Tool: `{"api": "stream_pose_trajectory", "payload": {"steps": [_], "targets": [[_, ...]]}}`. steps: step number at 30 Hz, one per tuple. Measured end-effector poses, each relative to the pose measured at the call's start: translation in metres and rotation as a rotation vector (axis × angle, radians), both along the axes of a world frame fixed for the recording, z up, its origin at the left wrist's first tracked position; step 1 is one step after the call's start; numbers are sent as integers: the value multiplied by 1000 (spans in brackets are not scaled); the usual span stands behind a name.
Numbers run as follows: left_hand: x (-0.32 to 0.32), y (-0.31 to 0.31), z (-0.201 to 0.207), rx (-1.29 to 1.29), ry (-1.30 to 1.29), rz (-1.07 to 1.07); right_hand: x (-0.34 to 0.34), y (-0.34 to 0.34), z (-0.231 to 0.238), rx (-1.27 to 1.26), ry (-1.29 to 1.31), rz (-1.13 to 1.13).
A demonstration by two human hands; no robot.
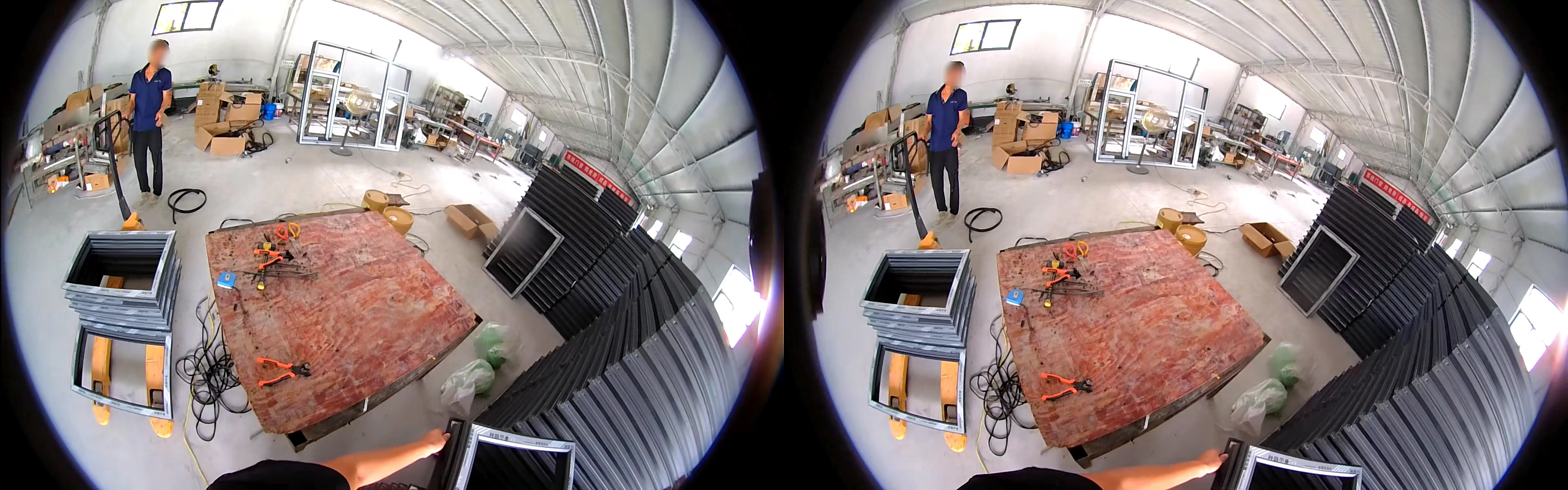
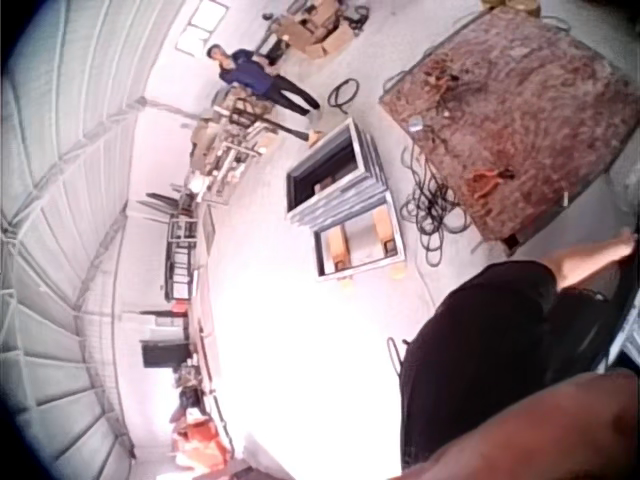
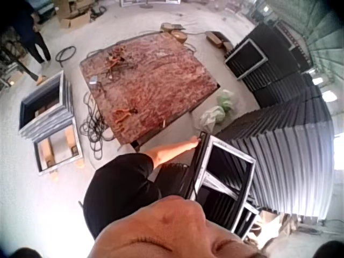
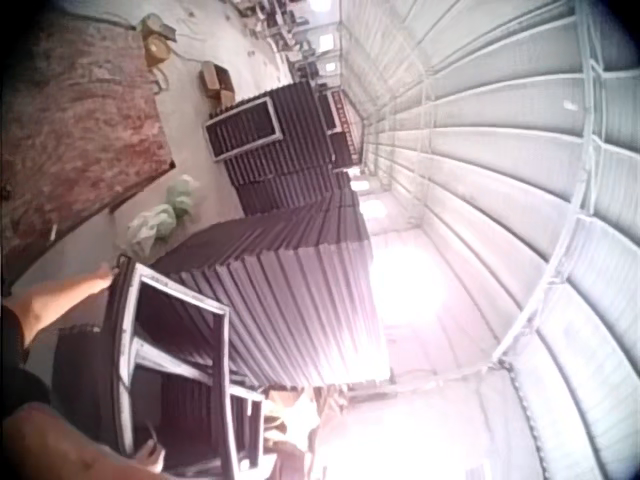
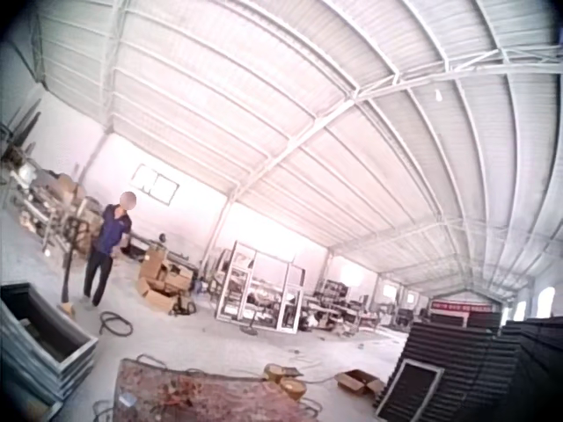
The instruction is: The person installs a black rubber seal into a metal window frame. They press the seal into the groove by hand and use a tool with orange handles to cut the end of the seal.
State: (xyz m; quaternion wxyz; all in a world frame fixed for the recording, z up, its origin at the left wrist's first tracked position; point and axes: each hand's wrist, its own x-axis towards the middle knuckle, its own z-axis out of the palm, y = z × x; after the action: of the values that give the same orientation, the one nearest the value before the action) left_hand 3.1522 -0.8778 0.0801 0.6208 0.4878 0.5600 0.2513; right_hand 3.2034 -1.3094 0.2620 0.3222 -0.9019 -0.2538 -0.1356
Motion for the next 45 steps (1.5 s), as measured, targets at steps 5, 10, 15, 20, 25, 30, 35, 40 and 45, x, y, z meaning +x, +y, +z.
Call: {"api": "stream_pose_trajectory", "payload": {"steps": [5,10,15,20,25,30,35,40,45], "targets": [[-9,-9,6,79,-11,-53,-3,-7,7,-46,1,-2],[4,-22,24,234,231,-10,0,-14,2,-96,-45,15],[-9,-19,17,135,137,1,5,-18,-6,-63,-73,80],[-6,-33,15,66,63,16,3,-19,-1,-74,-46,72],[1,-29,15,156,307,-34,6,-22,-7,-147,7,5],[-4,-35,9,38,85,29,0,-16,1,-130,22,14],[-4,-47,10,71,66,-36,3,-19,0,-182,57,-41],[-7,-44,-1,107,212,44,6,-19,-12,-172,-39,38],[-7,-64,16,-16,82,-70,2,-19,-3,-144,65,-36]]}}
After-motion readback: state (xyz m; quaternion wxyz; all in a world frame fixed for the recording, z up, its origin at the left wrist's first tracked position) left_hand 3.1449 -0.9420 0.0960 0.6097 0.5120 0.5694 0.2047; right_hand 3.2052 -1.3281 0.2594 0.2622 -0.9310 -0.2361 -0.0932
